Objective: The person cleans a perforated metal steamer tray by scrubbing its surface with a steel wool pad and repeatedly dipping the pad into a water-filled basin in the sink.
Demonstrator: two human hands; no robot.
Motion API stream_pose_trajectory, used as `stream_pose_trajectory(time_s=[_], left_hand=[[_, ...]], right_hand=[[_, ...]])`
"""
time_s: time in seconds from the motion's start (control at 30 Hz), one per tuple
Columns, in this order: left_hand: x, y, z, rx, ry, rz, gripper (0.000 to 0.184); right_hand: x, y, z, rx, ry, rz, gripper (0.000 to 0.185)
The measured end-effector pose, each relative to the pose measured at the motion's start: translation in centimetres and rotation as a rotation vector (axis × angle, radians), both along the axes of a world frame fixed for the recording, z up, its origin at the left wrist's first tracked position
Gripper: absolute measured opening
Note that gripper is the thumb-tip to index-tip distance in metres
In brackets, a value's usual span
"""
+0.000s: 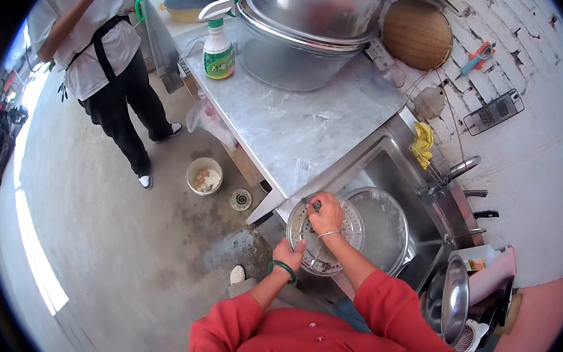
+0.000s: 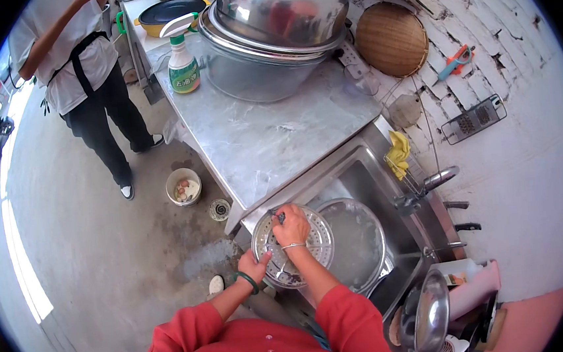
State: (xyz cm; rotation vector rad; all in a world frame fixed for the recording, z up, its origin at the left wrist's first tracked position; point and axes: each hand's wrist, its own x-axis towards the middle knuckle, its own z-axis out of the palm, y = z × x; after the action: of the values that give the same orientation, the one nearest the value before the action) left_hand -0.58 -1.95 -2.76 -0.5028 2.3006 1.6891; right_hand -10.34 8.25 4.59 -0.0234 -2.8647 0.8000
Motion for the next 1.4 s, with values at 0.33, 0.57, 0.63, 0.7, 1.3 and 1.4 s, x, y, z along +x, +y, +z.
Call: stream_pose_trajectory(time_s=[0.33, 0.57, 0.63, 0.7, 1.3, 1.4], left_hand=[[-0.1, 0.3, 1.4, -0.045, -0.031, 0.009, 0.047], [0.2, 0.6, 0.2, -0.015, 0.106, 0.056, 0.045], [-0.1, 0.2, 1.8, 0.003, 0.066, 0.043, 0.044], [-0.1, 0.0, 1.9, 0.012, 0.02, 0.036, 0.044], [0.2, 0.3, 1.1, -0.023, 0.092, 0.049, 0.042], [-0.5, 0.2, 1.9, -0.043, 0.072, 0.029, 0.041]], right_hand=[[0.8, -1.2, -0.5, 0.016, 0.029, 0.043, 0.014], [2.8, -1.3, -0.6, 0.067, 0.102, 0.324, 0.014], [1.4, -1.4, -1.0, 0.059, 0.135, 0.29, 0.013], [0.2, -1.6, -1.4, 0.032, 0.149, 0.093, 0.013], [2.1, -1.3, -0.8, 0.031, 0.131, 0.346, 0.014], [-1.2, -0.4, -0.5, 0.067, 0.023, -0.031, 0.014]])
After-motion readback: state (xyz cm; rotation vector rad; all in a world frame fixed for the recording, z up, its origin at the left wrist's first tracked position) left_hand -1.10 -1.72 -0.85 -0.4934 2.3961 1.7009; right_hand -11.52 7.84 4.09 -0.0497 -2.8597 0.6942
